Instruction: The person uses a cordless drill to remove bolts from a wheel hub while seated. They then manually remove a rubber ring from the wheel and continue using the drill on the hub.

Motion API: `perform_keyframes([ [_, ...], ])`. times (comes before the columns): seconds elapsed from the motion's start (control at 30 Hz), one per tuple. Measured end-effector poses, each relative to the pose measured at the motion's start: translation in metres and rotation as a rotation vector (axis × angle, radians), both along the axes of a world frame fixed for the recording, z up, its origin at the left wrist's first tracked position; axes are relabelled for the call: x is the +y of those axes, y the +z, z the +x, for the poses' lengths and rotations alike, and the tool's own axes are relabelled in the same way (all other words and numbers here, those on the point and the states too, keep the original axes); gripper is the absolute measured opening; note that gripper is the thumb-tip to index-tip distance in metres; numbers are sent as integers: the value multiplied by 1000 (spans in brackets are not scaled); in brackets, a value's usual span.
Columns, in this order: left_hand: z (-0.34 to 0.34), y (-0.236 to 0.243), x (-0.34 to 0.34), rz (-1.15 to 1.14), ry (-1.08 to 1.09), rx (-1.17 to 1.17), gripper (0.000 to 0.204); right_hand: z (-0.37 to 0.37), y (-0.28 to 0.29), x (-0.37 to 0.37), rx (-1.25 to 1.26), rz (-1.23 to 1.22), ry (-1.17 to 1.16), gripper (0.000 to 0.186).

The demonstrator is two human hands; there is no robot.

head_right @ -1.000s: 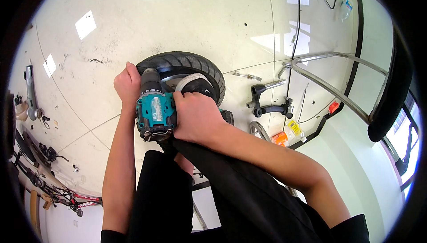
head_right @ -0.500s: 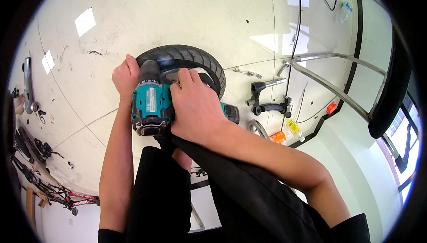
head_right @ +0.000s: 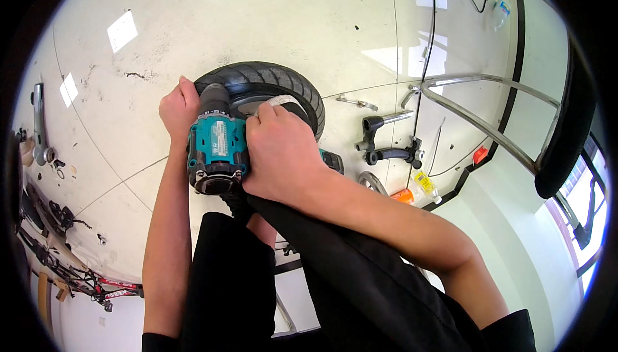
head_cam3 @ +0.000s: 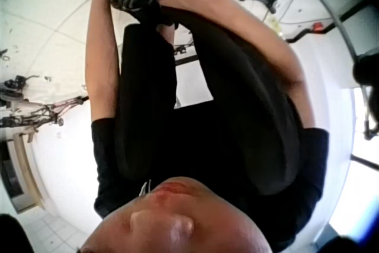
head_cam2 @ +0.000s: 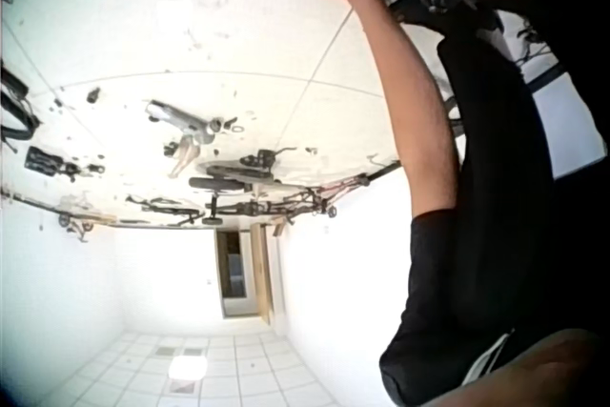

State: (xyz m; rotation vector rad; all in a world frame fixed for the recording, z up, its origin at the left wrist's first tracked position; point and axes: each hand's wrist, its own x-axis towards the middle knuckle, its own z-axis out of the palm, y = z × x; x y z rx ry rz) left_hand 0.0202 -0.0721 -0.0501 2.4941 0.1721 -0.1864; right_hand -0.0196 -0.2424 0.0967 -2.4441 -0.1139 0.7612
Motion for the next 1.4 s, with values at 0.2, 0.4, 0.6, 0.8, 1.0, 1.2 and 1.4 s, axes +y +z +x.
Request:
perform_keyframes([
  [0.2, 2, 1, 0, -10, 6, 28, 45, 2, 1, -2, -9, -12, 31, 33],
  [0.4, 3, -2, 1, -21, -7, 25, 46, 3, -2, -1, 11, -24, 41, 34],
  [0.6, 5, -8, 3, -7, -29, 56, 48, 5, -5, 0, 2, -21, 49, 33],
  [0.8, 7, -12, 5, -15, -31, 84, 49, 4, -8, 3, 35, -15, 47, 34],
  [1.0, 8, -13, 5, -26, -42, 102, 49, 2, -11, 4, -3, -20, 80, 36],
  [1.2, 7, -21, 8, -33, -13, 65, 49, -3, -15, 7, -27, -30, 95, 35],
  [1.4, 7, -21, 8, -52, -26, 75, 49, -6, -18, 6, -32, -11, 36, 35],
])
